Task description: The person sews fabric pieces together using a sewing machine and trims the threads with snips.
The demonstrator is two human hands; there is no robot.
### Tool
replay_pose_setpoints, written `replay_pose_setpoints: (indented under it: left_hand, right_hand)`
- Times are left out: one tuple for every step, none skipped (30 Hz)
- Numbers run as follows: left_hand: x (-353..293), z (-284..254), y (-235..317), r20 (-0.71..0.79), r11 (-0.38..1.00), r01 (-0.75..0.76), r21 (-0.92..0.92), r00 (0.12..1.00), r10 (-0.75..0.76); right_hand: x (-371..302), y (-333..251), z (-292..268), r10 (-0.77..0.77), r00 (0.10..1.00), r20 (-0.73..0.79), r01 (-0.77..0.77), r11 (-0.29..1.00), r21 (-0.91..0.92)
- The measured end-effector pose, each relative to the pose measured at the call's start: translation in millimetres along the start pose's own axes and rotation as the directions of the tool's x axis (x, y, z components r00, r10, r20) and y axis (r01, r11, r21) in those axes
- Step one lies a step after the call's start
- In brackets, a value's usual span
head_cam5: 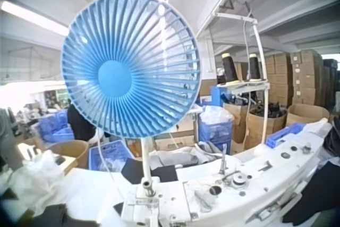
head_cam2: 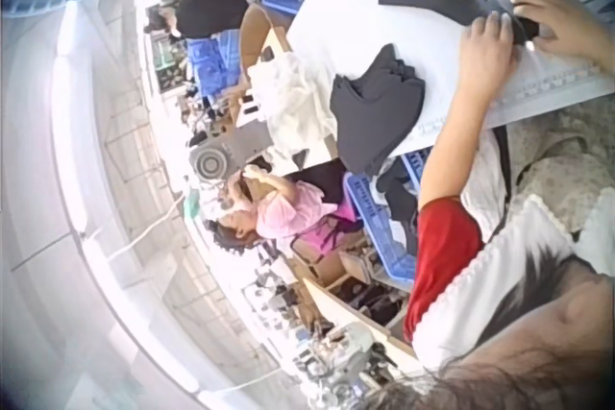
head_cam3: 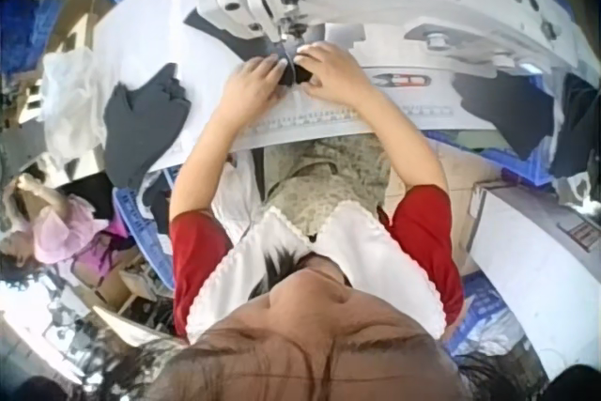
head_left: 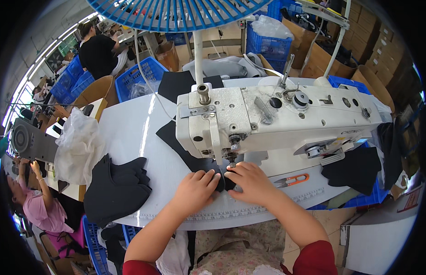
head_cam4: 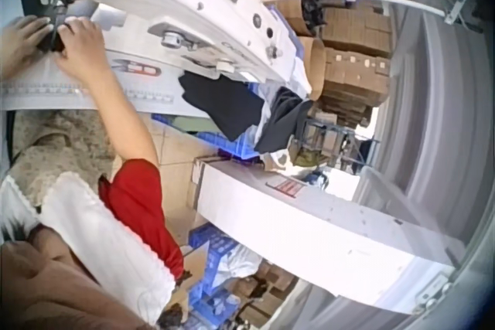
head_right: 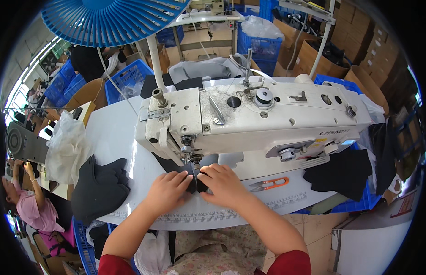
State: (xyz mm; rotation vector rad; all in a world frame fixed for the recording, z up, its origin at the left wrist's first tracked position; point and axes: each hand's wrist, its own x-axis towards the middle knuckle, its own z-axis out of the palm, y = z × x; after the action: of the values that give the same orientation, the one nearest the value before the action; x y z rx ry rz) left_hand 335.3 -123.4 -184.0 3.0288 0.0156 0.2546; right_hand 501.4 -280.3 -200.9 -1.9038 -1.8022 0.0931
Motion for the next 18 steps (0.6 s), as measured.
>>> replay_pose_setpoints:
  left_hand:
    - [0, 2, 0, 0.003, 1.0, 0.002, -0.001, 1.0, -0.002]
    - [0, 4, 0, 0.008, 0.998, -0.016, 0.06, 1.0, 0.016]
    - [2, 6, 1, 0.015, 0.992, -0.038, 0.121, 0.999, 0.036]
    - [3, 5, 3, 0.018, 0.992, -0.038, 0.119, 0.999, 0.036]
    - [5, 4, 6, -0.06, 0.998, -0.019, 0.055, 0.998, 0.022]
    - [6, 4, 8, -0.136, 1.0, -0.005, -0.011, 0.991, 0.004]
    - [7, 5, 8, -0.133, 1.0, -0.005, -0.013, 0.991, 0.003]
    - [6, 7, 7, -0.157, 0.997, 0.036, -0.066, 0.987, -0.046]
    - [6, 9, 7, -0.179, 0.99, 0.078, -0.118, 0.979, -0.098]
    - [6, 11, 6, -0.176, 0.99, 0.08, -0.119, 0.979, -0.1]
    - [5, 14, 5, -0.141, 0.997, 0.053, -0.063, 0.988, -0.061]
    - [5, 16, 4, -0.103, 1.0, 0.021, -0.008, 0.994, -0.022]
    - [6, 18, 4, -0.102, 1.0, 0.02, -0.008, 0.995, -0.021]
    - [7, 20, 5, -0.135, 0.999, -0.013, 0.035, 0.991, 0.017]
    - [7, 22, 5, -0.166, 0.996, -0.043, 0.08, 0.985, 0.056]
    - [6, 27, 2, -0.164, 0.996, -0.045, 0.081, 0.985, 0.058]
    - [4, 33, -2, -0.207, 0.998, -0.041, 0.055, 0.977, 0.052]
    - [4, 36, -6, -0.252, 0.999, -0.042, 0.028, 0.966, 0.048]
  right_hand:
    - [1, 0, -1, -0.009, 1.0, -0.002, 0.009, 1.0, -0.017]
    - [2, 0, -1, -0.009, 1.0, 0.001, 0.009, 1.0, -0.014]
    - [3, 1, -1, -0.01, 1.0, -0.008, 0.01, 1.0, -0.011]
    - [4, 1, -2, -0.01, 1.0, -0.016, 0.01, 1.0, -0.008]
    - [5, 2, -2, -0.008, 1.0, -0.015, 0.008, 1.0, -0.006]
    - [6, 3, -3, -0.011, 1.0, -0.02, 0.01, 1.0, -0.014]
    - [7, 4, -3, -0.013, 1.0, -0.025, 0.013, 1.0, -0.023]
    - [7, 5, -2, -0.011, 1.0, -0.023, 0.01, 1.0, -0.021]
    - [8, 6, -2, -0.02, 0.999, -0.026, 0.02, 1.0, -0.013]
    - [9, 7, -1, -0.029, 0.999, -0.028, 0.029, 1.0, -0.005]
    - [9, 9, 1, -0.029, 0.999, -0.026, 0.028, 1.0, -0.002]
    - [10, 11, 2, -0.034, 0.999, -0.042, 0.033, 0.999, -0.008]
    - [10, 12, 2, -0.038, 0.998, -0.057, 0.038, 0.999, -0.013]
    - [11, 13, 2, -0.036, 0.998, -0.058, 0.035, 0.999, -0.013]
    - [11, 12, 1, -0.029, 0.998, -0.048, 0.029, 1.0, -0.007]
    - [12, 12, 1, -0.022, 0.999, -0.038, 0.022, 1.0, -0.001]
    - [12, 12, 1, -0.019, 0.999, -0.04, 0.019, 1.0, 0.001]
    - [12, 13, 1, -0.031, 0.999, -0.039, 0.031, 1.0, 0.001]
